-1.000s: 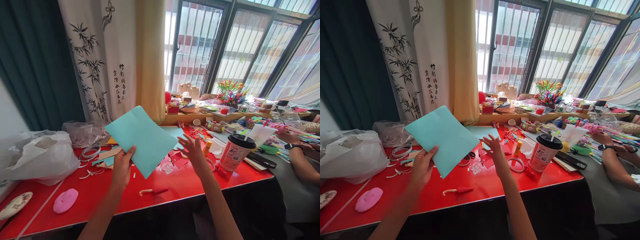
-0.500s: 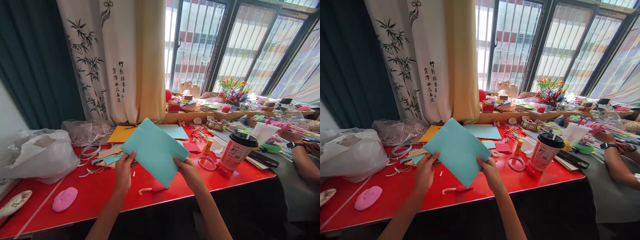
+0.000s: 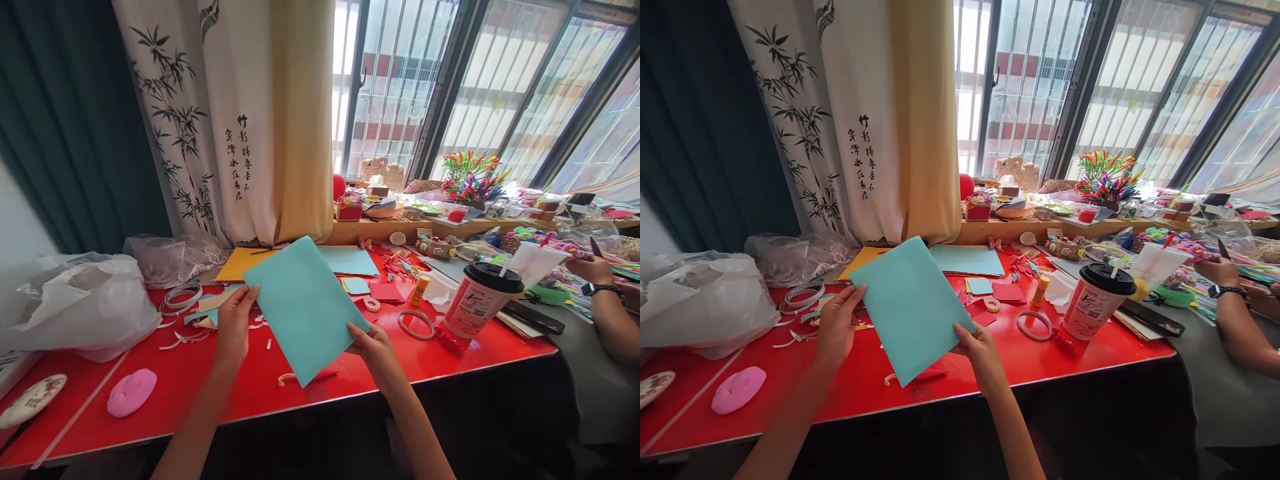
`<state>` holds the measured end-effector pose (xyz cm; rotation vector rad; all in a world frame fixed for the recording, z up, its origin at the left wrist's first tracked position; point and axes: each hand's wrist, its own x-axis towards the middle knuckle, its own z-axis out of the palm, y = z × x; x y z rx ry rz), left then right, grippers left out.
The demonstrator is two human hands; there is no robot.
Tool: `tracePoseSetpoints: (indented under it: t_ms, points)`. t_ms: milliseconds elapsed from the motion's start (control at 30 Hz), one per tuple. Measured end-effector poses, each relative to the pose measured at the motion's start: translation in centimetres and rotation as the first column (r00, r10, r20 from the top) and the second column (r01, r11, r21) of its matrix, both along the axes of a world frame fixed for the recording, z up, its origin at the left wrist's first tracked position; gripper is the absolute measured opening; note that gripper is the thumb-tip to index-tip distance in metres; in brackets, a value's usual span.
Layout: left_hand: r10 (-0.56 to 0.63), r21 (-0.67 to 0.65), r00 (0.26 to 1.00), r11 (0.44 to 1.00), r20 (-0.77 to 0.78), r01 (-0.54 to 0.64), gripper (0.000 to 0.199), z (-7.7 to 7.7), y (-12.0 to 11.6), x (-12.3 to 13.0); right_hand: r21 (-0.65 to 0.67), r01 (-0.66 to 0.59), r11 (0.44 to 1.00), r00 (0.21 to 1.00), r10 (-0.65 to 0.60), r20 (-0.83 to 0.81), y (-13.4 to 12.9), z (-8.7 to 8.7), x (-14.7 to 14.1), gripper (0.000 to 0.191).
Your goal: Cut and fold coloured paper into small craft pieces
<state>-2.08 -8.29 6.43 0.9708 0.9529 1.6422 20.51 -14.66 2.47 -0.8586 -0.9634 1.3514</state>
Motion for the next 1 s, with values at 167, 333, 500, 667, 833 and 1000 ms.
tracePoseSetpoints:
  t_ms: [167, 333, 500, 667, 833, 1000]
  points:
    - [-0.054, -0.04, 0.996, 0.998, -0.075, 0.051, 0.045, 0.4, 0.6, -0.3, 0.002, 0.045, 0.999, 0.999, -0.045, -0.024, 0.0, -0.4, 0.1, 0.026]
    - [-0.099, -0.071, 0.989, 0.993, -0.109, 0.091, 0.043, 0.0, 0.4, -0.7, -0.03, 0.196, 0.98, 0.979, -0.197, -0.055, 0.6, -0.4, 1.0, 0.028]
    - [-0.117, -0.052, 0.98, 0.993, -0.16, 0.11, 0.044, 0.2, 0.5, -1.1, -0.03, 0.206, 0.978, 0.977, -0.207, -0.043, 0.3, -0.1, 1.5, 0.027]
    - [-0.075, -0.051, 0.991, 0.996, -0.113, 0.07, 0.043, -0.2, 0.9, -0.8, -0.013, 0.134, 0.991, 0.991, -0.135, -0.026, -0.1, -0.1, 1.3, 0.027]
    - [-0.123, -0.079, 0.974, 0.991, -0.191, 0.11, 0.047, -0.3, 1.0, -1.2, -0.026, 0.19, 0.981, 0.982, -0.19, 0.01, 0.1, -0.2, 1.8, 0.029]
    - [-0.145, -0.042, 0.962, 0.989, -0.23, 0.139, 0.042, -0.2, 1.0, -1.5, -0.038, 0.234, 0.972, 0.972, -0.232, 0.031, 0.1, -0.2, 2.1, 0.031]
